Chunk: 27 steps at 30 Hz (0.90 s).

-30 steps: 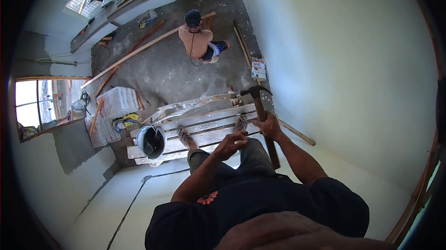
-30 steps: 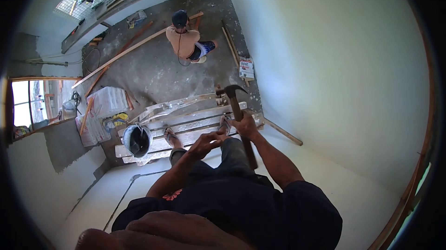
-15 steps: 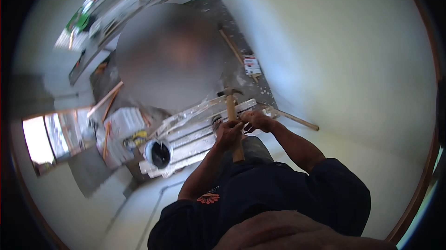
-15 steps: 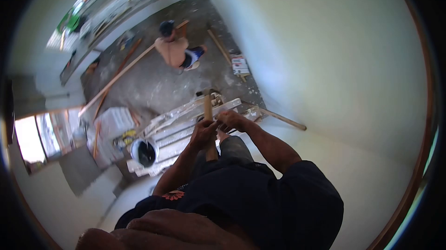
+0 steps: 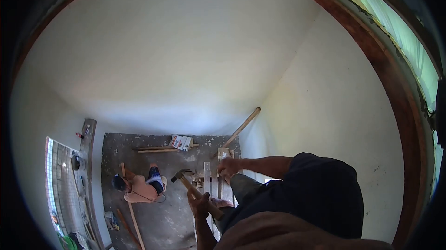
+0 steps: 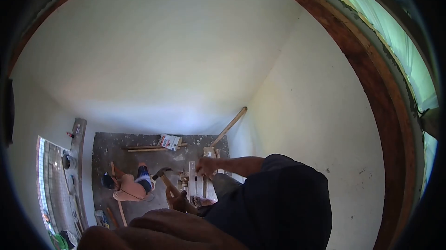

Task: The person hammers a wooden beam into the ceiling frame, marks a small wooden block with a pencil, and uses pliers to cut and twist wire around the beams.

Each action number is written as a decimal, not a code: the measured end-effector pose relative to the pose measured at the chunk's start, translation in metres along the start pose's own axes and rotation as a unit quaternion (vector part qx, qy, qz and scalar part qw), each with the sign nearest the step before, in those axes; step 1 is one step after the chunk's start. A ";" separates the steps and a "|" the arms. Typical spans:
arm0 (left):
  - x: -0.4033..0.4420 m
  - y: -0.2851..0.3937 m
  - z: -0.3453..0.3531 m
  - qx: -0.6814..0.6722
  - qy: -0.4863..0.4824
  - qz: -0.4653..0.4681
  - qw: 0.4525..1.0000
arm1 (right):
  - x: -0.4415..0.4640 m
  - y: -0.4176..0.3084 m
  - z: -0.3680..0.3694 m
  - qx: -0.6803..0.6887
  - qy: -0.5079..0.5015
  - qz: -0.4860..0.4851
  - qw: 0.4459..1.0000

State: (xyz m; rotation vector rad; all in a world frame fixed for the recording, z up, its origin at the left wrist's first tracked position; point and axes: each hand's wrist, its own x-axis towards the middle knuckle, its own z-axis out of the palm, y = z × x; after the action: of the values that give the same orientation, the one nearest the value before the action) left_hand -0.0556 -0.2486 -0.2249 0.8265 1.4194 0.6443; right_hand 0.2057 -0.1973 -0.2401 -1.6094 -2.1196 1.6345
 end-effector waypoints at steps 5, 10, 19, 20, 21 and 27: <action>0.019 0.057 0.013 0.072 -0.079 0.024 0.994 | -0.097 0.152 -0.136 0.238 0.417 0.174 0.860; 0.036 0.134 0.042 -0.214 -0.293 -0.009 0.932 | -0.227 0.157 -0.315 0.252 0.719 0.039 0.647; 0.079 0.165 0.152 0.134 -0.126 0.084 0.979 | -0.335 0.070 -0.537 0.139 0.832 -0.159 0.514; 0.076 0.174 0.161 0.137 -0.137 0.084 0.977 | -0.340 0.069 -0.559 0.124 0.834 -0.167 0.511; 0.075 0.183 0.167 0.141 -0.147 0.083 0.975 | -0.342 0.064 -0.575 0.090 0.838 -0.165 0.512; 0.072 0.252 0.192 0.267 -0.139 0.238 0.923 | -0.347 0.026 -0.650 -0.242 0.826 -0.128 0.492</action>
State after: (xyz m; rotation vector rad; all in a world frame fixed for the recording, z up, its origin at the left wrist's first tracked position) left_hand 0.1626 -0.0659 -0.0693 1.6635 1.1442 0.4703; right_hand 0.7453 0.0096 0.2175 -1.4484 -1.2514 -0.8050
